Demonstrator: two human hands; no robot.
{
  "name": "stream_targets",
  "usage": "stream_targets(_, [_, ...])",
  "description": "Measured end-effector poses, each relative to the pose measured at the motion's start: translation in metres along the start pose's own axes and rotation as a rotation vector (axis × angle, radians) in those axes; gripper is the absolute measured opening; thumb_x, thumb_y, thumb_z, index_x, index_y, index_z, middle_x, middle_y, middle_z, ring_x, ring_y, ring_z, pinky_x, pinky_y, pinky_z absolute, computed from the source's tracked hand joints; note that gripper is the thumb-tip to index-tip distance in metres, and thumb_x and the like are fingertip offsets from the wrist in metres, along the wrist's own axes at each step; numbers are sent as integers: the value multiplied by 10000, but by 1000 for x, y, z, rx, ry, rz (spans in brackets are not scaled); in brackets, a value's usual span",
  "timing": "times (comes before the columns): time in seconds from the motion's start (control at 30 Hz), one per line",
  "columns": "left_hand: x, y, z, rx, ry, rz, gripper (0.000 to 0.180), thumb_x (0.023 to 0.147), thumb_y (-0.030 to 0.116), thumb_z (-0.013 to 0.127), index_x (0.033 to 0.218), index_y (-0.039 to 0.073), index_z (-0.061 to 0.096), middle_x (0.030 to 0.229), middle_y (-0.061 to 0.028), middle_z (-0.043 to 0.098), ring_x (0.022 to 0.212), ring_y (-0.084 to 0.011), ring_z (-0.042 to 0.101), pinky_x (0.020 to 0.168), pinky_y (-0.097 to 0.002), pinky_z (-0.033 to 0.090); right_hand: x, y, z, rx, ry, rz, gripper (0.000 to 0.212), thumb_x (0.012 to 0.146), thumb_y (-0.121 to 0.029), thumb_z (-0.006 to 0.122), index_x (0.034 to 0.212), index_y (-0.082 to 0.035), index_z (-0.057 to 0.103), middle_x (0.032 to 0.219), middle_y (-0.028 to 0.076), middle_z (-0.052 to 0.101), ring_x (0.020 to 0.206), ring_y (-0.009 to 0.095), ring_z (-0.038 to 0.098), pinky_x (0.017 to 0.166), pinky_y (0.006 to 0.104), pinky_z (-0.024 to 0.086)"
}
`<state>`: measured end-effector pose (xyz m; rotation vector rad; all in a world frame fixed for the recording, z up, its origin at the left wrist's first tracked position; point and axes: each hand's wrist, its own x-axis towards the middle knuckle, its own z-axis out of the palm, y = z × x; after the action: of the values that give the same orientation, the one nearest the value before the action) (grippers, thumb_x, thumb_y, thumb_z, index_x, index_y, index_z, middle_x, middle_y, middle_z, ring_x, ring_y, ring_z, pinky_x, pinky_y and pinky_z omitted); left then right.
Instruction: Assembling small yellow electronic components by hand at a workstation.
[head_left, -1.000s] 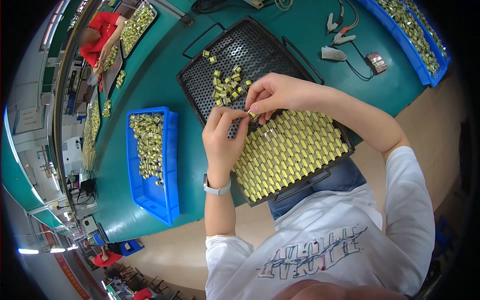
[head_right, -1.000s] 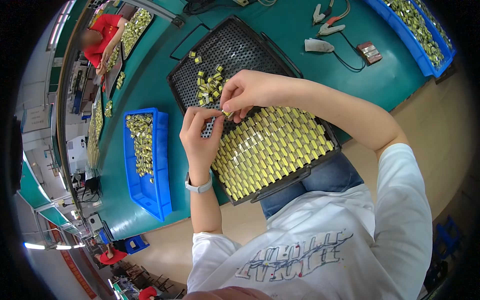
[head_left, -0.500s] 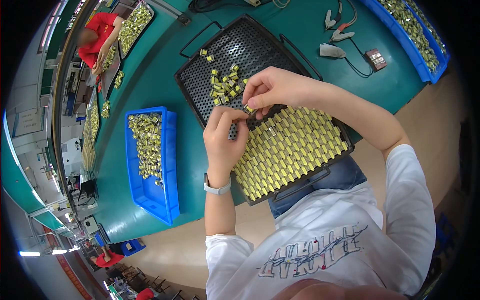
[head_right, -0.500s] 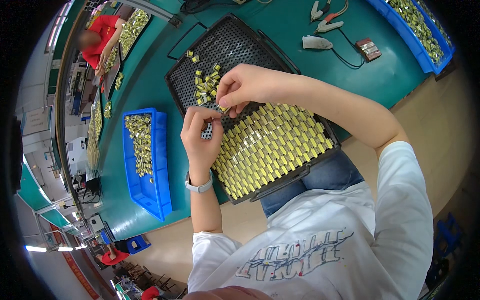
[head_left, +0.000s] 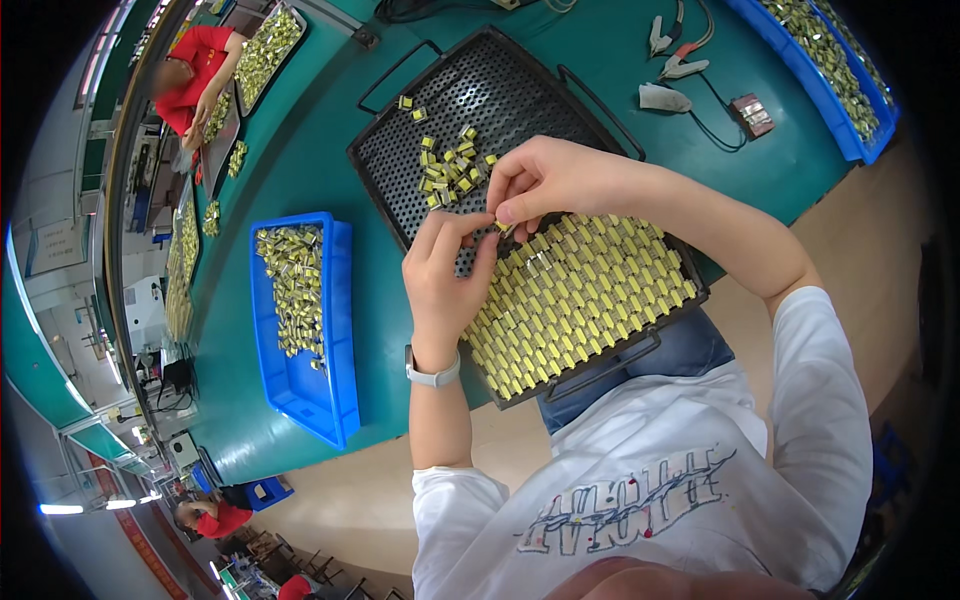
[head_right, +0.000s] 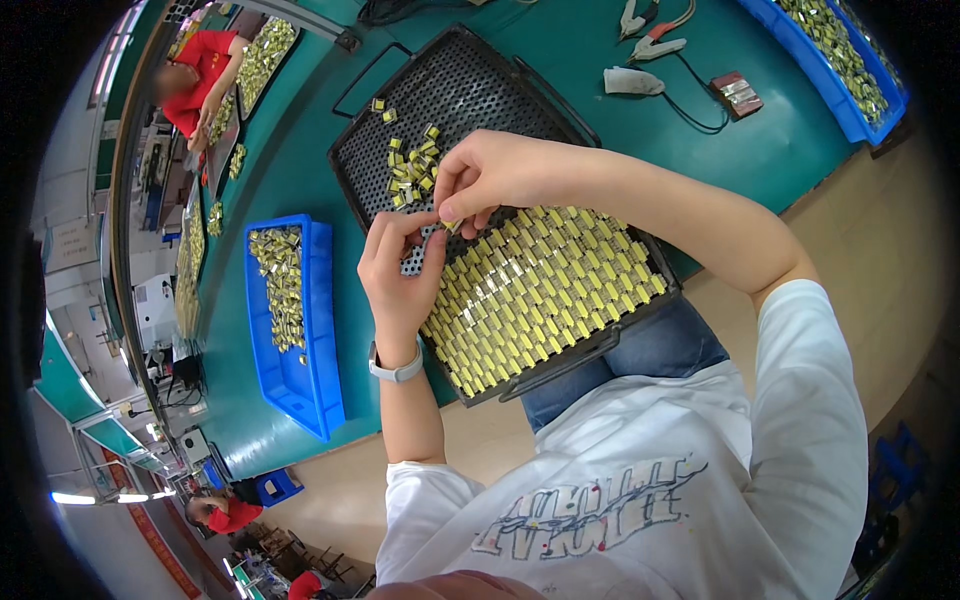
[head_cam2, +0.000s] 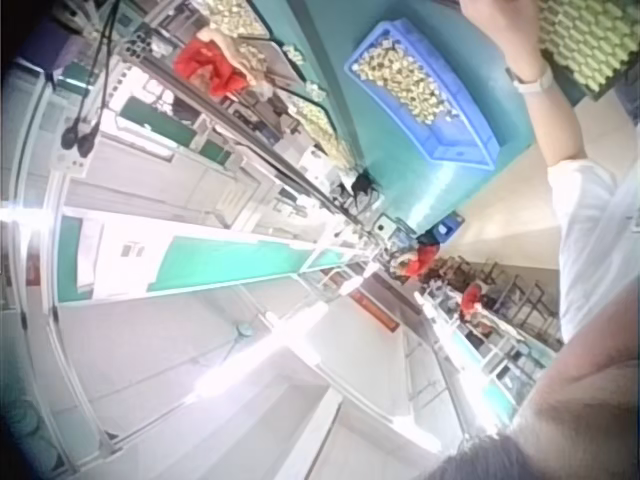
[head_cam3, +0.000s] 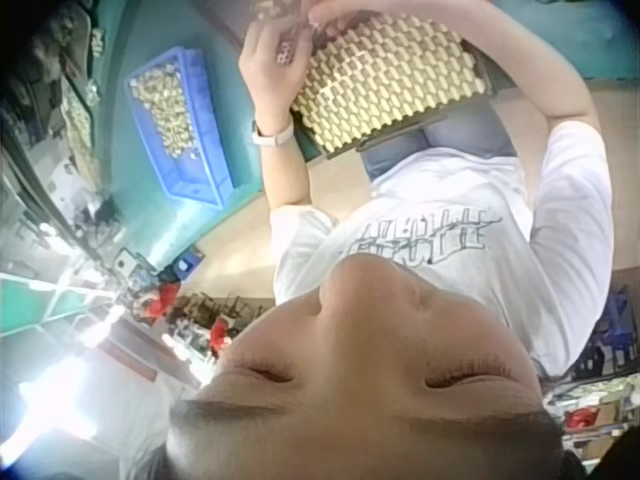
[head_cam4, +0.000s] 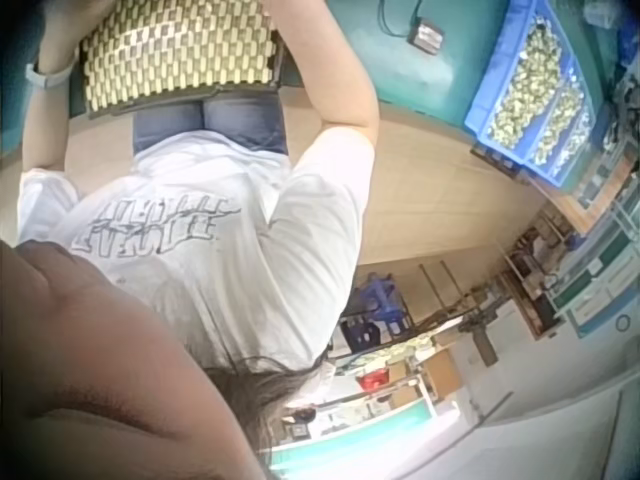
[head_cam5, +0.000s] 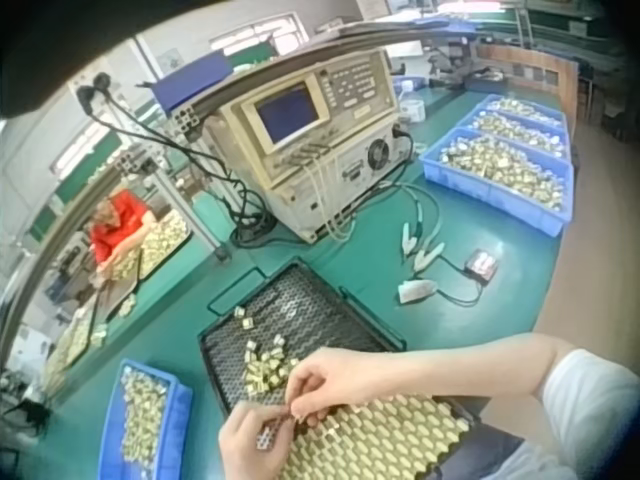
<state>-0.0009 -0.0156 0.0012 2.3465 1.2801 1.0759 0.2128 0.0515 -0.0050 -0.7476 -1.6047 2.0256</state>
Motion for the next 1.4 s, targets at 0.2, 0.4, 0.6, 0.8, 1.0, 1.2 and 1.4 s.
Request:
stream_targets(0.2, [0, 0, 1, 30, 19, 2, 208, 782, -58, 775, 952, 42, 710, 832, -63, 651, 678, -176, 636, 592, -282, 520, -1, -1, 1, 16, 4, -1, 211, 963, -138, 693, 1051, 50, 658, 909, 104, 727, 831, 156, 726, 769, 263, 577])
stream_targets(0.4, [0, -1, 0, 22, 18, 16, 198, 796, -78, 760, 958, 23, 707, 829, -68, 636, 689, -163, 625, 597, -271, 510, -1, -2, 1, 7, 8, 1, 203, 961, -129, 691, 1046, 52, 657, 913, 109, 729, 838, 159, 729, 780, 268, 582])
stream_targets(0.6, [1, 0, -1, 37, 40, -4, 202, 779, -70, 777, 937, 33, 704, 832, -64, 651, 672, -169, 634, 590, -278, 517, 0, -1, 1, -12, 3, -16, 201, 958, -122, 692, 1053, 51, 656, 911, 101, 726, 840, 159, 727, 785, 270, 584])
stream_targets(0.8, [0, -1, -2, 38, 63, -16, 202, 781, -45, 802, 928, 36, 691, 841, -58, 653, 665, -153, 613, 579, -269, 503, 0, -3, -1, 85, 61, -98, 188, 953, -105, 687, 1073, 36, 652, 950, 94, 719, 880, 159, 719, 827, 274, 569])
stream_targets(1.0, [-1, -1, 1, 29, 72, -8, 209, 768, -33, 821, 903, 35, 676, 839, -57, 653, 669, -152, 611, 579, -266, 497, 2, 0, -2, 91, 34, -98, 181, 926, -94, 711, 1054, 19, 652, 965, 82, 713, 910, 156, 703, 869, 287, 557])
stream_targets(1.2, [-2, -1, 3, -9, 66, -20, 188, 777, -49, 794, 878, 33, 659, 818, -44, 625, 668, -135, 580, 575, -257, 455, 3, 2, -1, 56, 5, -132, 195, 887, -47, 743, 1045, 17, 649, 1004, 75, 697, 939, 142, 690, 896, 279, 555])
stream_targets(1.4, [-2, -3, 5, -27, 70, -14, 189, 754, -81, 751, 836, 34, 626, 795, -38, 596, 666, -121, 551, 570, -247, 413, 1, 2, 2, -7, -2, -139, 193, 879, 4, 727, 1055, 17, 649, 1052, 80, 687, 985, 135, 676, 914, 281, 556])
